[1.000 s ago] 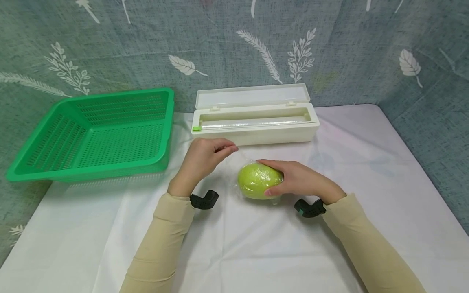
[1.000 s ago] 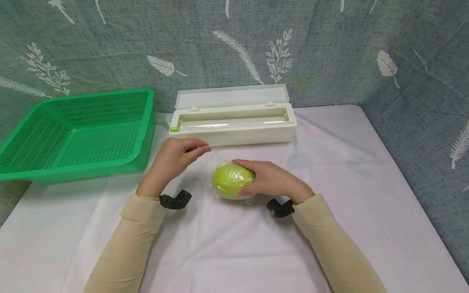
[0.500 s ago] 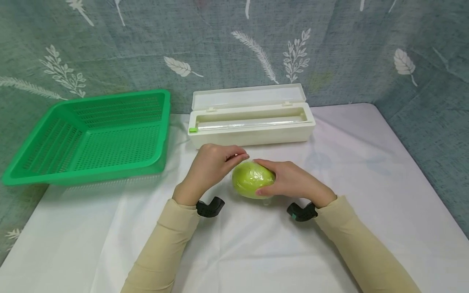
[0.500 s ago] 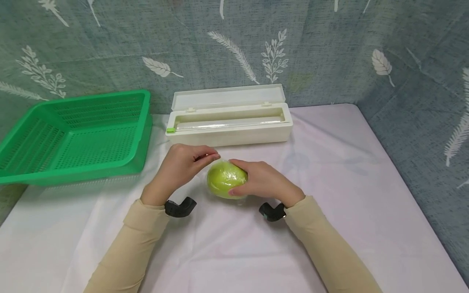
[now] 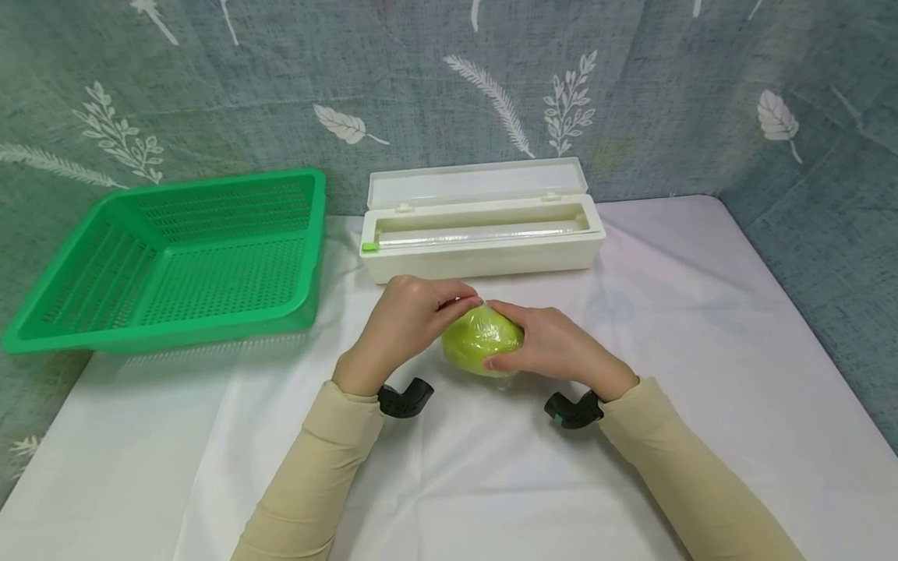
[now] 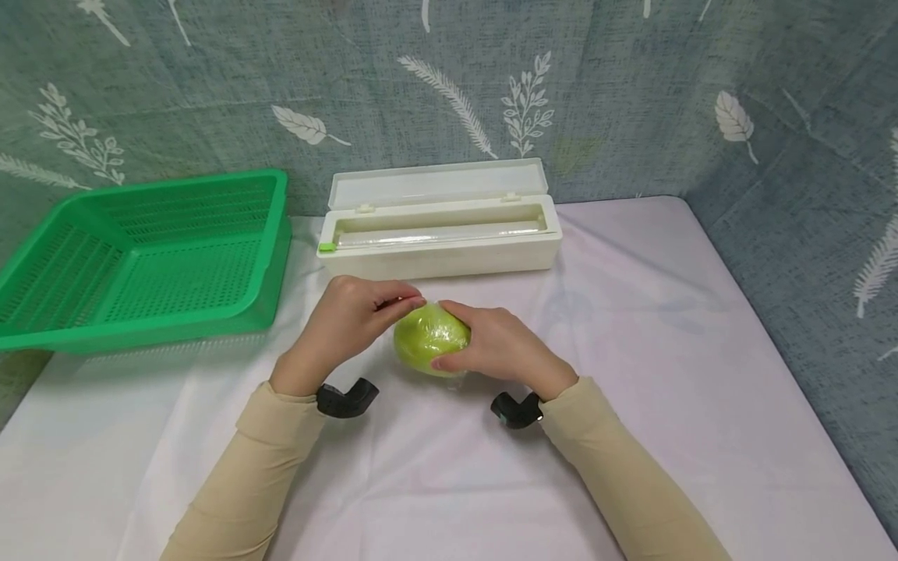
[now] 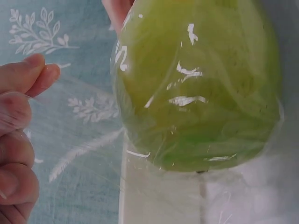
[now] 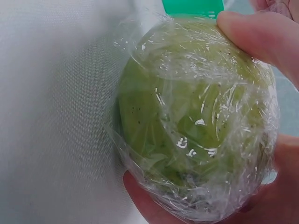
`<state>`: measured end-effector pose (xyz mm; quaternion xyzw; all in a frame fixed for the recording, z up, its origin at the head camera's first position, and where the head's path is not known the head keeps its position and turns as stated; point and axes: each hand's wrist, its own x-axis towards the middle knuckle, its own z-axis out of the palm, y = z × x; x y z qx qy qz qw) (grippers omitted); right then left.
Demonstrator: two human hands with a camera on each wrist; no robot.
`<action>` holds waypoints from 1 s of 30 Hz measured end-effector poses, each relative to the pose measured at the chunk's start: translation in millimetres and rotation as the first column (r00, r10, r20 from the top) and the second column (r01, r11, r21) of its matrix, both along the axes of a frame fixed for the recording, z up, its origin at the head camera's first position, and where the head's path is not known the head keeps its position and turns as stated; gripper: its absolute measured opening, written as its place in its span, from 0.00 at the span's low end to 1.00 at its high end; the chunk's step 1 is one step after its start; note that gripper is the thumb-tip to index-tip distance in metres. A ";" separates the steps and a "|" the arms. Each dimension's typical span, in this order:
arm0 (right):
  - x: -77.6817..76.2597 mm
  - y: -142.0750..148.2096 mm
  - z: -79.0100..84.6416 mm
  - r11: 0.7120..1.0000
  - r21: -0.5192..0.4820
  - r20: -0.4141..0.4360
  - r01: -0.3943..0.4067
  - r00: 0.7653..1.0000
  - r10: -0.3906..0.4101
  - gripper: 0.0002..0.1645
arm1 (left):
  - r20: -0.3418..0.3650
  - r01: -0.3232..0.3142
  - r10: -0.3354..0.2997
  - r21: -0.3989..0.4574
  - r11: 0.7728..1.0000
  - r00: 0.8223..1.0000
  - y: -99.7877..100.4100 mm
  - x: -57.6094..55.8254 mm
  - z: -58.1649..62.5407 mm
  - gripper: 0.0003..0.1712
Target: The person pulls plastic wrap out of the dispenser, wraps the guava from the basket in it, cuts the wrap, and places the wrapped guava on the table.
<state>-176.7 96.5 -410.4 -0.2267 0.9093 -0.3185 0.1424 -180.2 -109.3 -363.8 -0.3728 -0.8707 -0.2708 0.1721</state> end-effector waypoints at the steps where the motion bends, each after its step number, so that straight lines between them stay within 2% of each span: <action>1: -0.1 0.3 0.1 1.000 0.000 0.004 0.009 1.000 -0.009 0.49 | 0.007 0.010 -0.010 -0.002 1.000 1.000 1.0 0.3 0.1 0.06; 6: -1.8 3.2 -0.5 0.999 -0.024 0.038 0.040 0.998 -0.039 0.48 | 0.062 0.081 -0.080 -0.011 0.997 0.995 6.2 3.1 -1.7 0.03; 8: -3.3 4.5 -1.5 0.998 -0.038 0.049 0.052 0.998 -0.050 0.47 | 0.058 0.103 -0.101 -0.022 0.994 0.993 8.6 4.5 -3.5 0.02; 13: -7.2 8.1 -3.0 0.995 -0.038 0.041 0.090 0.995 -0.089 0.49 | -0.038 0.101 -0.104 -0.083 0.991 0.994 15.4 8.1 -7.8 0.05; 16: -8.2 10.9 -0.6 0.992 -0.054 -0.001 0.115 0.993 -0.115 0.50 | -0.113 0.082 -0.097 -0.134 0.988 0.989 19.1 10.0 -8.7 0.09; 20: -6.8 13.4 3.6 0.985 -0.101 -0.047 0.142 0.988 -0.147 0.51 | -0.174 0.077 -0.106 -0.168 0.983 0.979 21.4 11.7 -10.2 0.10; 26: -5.1 12.1 7.6 0.964 -0.183 -0.002 0.195 0.980 -0.198 0.50 | -0.221 0.081 -0.111 -0.140 0.987 0.969 23.1 11.6 -10.9 0.12; 30: -6.4 11.2 8.8 0.940 -0.257 0.083 0.226 0.974 -0.211 0.47 | -0.238 0.072 -0.100 -0.122 0.990 0.966 24.4 10.9 -11.4 0.12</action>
